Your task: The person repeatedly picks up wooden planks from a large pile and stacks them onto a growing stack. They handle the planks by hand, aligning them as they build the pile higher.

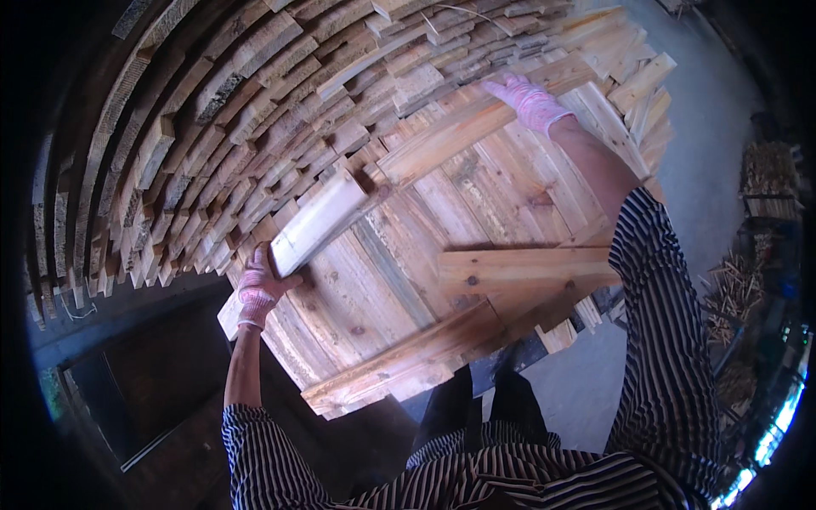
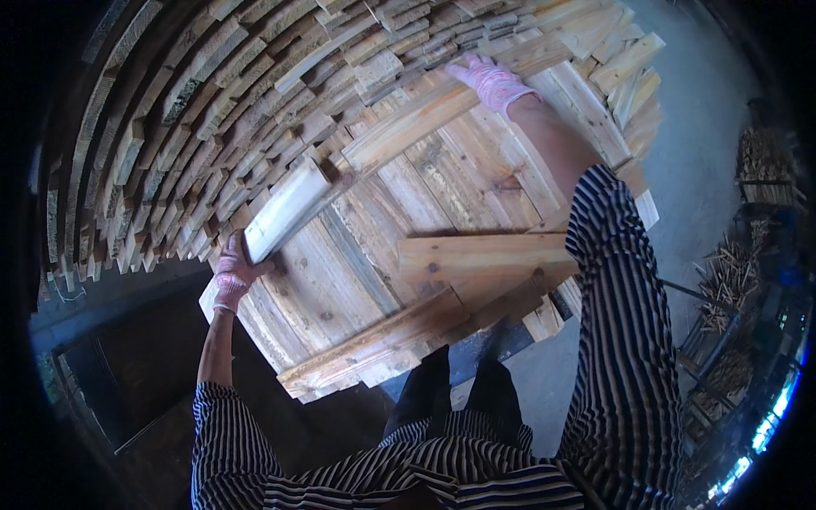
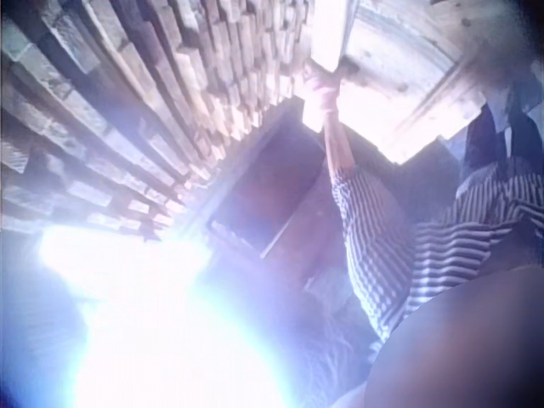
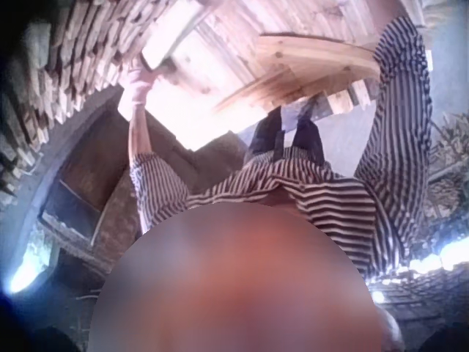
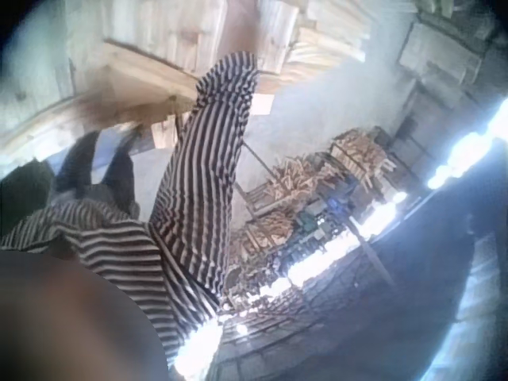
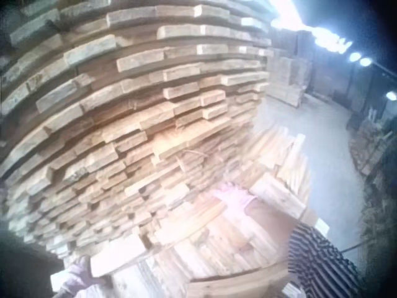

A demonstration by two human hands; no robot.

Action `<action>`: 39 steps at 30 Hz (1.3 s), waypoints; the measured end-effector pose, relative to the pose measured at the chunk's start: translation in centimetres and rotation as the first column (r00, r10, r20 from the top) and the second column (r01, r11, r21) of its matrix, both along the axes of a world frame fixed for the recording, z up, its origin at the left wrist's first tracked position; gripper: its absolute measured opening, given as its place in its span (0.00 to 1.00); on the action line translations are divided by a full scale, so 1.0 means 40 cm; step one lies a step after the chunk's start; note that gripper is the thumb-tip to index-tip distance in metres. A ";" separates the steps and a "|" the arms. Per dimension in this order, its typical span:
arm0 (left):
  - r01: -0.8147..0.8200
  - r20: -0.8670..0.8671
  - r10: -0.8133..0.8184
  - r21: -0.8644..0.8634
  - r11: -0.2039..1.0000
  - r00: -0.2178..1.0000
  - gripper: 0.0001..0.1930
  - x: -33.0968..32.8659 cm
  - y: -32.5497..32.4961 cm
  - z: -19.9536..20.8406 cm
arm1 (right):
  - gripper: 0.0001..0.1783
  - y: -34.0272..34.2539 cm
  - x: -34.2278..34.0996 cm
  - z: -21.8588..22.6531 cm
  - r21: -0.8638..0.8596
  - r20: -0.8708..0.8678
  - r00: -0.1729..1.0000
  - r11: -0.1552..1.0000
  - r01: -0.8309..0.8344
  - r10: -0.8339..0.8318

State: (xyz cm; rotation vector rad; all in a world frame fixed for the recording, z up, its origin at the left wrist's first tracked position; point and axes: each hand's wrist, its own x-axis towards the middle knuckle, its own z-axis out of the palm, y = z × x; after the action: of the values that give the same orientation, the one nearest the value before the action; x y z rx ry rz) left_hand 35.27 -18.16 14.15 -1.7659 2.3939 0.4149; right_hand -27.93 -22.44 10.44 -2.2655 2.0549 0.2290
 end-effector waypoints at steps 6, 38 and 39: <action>-0.365 0.036 0.365 0.012 0.931 0.930 0.42 -0.055 0.193 0.156 | 0.49 0.313 0.062 0.081 0.110 0.209 0.975 0.992 0.057 -0.079; 0.373 -0.574 0.061 0.606 0.703 0.817 0.15 -0.566 1.071 -0.108 | 0.20 0.840 0.420 -0.063 -0.196 0.924 -0.012 0.500 0.844 0.381; 0.349 -0.542 0.209 0.743 0.571 0.814 0.16 -0.546 1.114 -0.201 | 0.18 0.964 0.431 -0.089 -0.486 0.833 0.552 0.537 0.690 0.045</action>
State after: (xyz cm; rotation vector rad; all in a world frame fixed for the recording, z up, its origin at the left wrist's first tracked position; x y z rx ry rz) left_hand 13.44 26.41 6.11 -1.1329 1.9117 1.9467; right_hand -10.71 16.12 6.89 -1.4791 2.1403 -1.7297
